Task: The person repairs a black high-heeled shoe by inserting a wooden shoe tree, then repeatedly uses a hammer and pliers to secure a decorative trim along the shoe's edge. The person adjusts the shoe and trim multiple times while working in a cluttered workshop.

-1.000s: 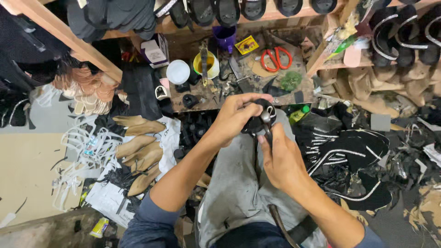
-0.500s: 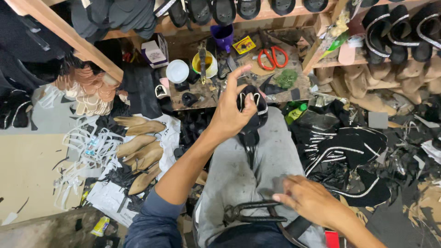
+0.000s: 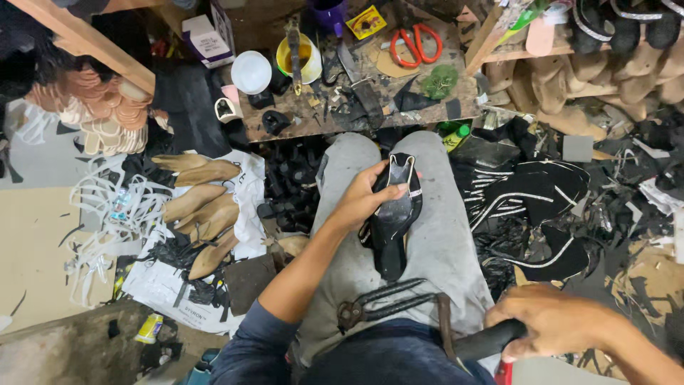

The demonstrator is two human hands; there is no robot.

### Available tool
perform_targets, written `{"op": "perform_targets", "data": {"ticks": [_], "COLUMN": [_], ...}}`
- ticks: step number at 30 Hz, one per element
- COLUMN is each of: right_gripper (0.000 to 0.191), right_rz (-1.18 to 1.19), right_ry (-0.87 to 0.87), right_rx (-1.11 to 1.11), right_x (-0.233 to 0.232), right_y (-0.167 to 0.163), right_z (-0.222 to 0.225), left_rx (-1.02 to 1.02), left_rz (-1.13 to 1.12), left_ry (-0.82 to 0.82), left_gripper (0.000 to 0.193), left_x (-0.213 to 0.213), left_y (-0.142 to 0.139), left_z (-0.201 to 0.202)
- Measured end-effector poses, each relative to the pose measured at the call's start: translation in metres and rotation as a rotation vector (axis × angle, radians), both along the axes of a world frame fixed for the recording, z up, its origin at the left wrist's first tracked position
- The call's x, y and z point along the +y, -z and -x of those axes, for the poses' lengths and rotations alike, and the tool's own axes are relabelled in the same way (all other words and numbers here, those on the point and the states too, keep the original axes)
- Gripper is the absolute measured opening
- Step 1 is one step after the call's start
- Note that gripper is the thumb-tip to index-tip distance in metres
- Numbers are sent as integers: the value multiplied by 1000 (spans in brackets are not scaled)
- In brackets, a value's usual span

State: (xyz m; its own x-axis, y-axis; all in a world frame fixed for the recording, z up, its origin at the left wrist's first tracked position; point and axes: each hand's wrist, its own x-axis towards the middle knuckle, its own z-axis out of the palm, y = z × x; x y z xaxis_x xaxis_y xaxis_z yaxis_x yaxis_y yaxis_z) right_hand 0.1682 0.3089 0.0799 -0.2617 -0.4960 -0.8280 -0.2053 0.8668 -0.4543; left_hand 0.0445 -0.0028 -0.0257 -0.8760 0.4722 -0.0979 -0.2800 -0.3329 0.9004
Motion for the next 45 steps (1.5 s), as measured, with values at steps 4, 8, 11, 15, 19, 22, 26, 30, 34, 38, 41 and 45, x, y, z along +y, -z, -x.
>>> {"op": "perform_targets", "data": {"ticks": [4, 8, 11, 15, 19, 22, 26, 30, 34, 38, 41, 45], "right_gripper": [45, 39, 50, 16, 13, 37, 15, 24, 33, 37, 30, 19], "right_rz": [216, 590, 377, 946, 675, 565, 780, 449, 576, 666, 731, 667], "right_ry": [222, 522, 817, 736, 614, 344, 497, 550, 532, 488, 174, 445], "right_rx": [645, 840, 755, 1140, 1083, 1353, 1346, 1150, 1166, 1046, 932, 1113], "right_x": [-10, -52, -72, -79, -90, -93, -95, -94, -79, -56, -46, -61], "right_y": [-48, -30, -3, 15, 24, 23, 22, 34, 58, 80, 81, 53], "right_z": [26, 61, 68, 60, 85, 99, 97, 96, 81, 23, 1, 4], "left_rx": [-23, -3, 108, -46, -35, 51, 56, 41, 141, 13, 35, 304], "left_rz": [-49, -34, 32, -7, -13, 99, 85, 213, 117, 70, 177, 354], "left_ry": [-23, -35, -43, -47, -78, -127, -102, -181, -174, -255, -324, -360], "left_gripper": [39, 37, 32, 35, 39, 42, 39, 42, 40, 39, 38, 40], "left_x": [5, 5, 2, 0, 1, 0, -3, -1, -1, -3, 4, 23], "left_y": [-4, -4, 0, 6, 13, 16, 17, 19, 23, 20, 4, -33], "left_z": [-3, -3, -4, -4, -3, -3, -5, -4, -12, -38, -58, -75]}}
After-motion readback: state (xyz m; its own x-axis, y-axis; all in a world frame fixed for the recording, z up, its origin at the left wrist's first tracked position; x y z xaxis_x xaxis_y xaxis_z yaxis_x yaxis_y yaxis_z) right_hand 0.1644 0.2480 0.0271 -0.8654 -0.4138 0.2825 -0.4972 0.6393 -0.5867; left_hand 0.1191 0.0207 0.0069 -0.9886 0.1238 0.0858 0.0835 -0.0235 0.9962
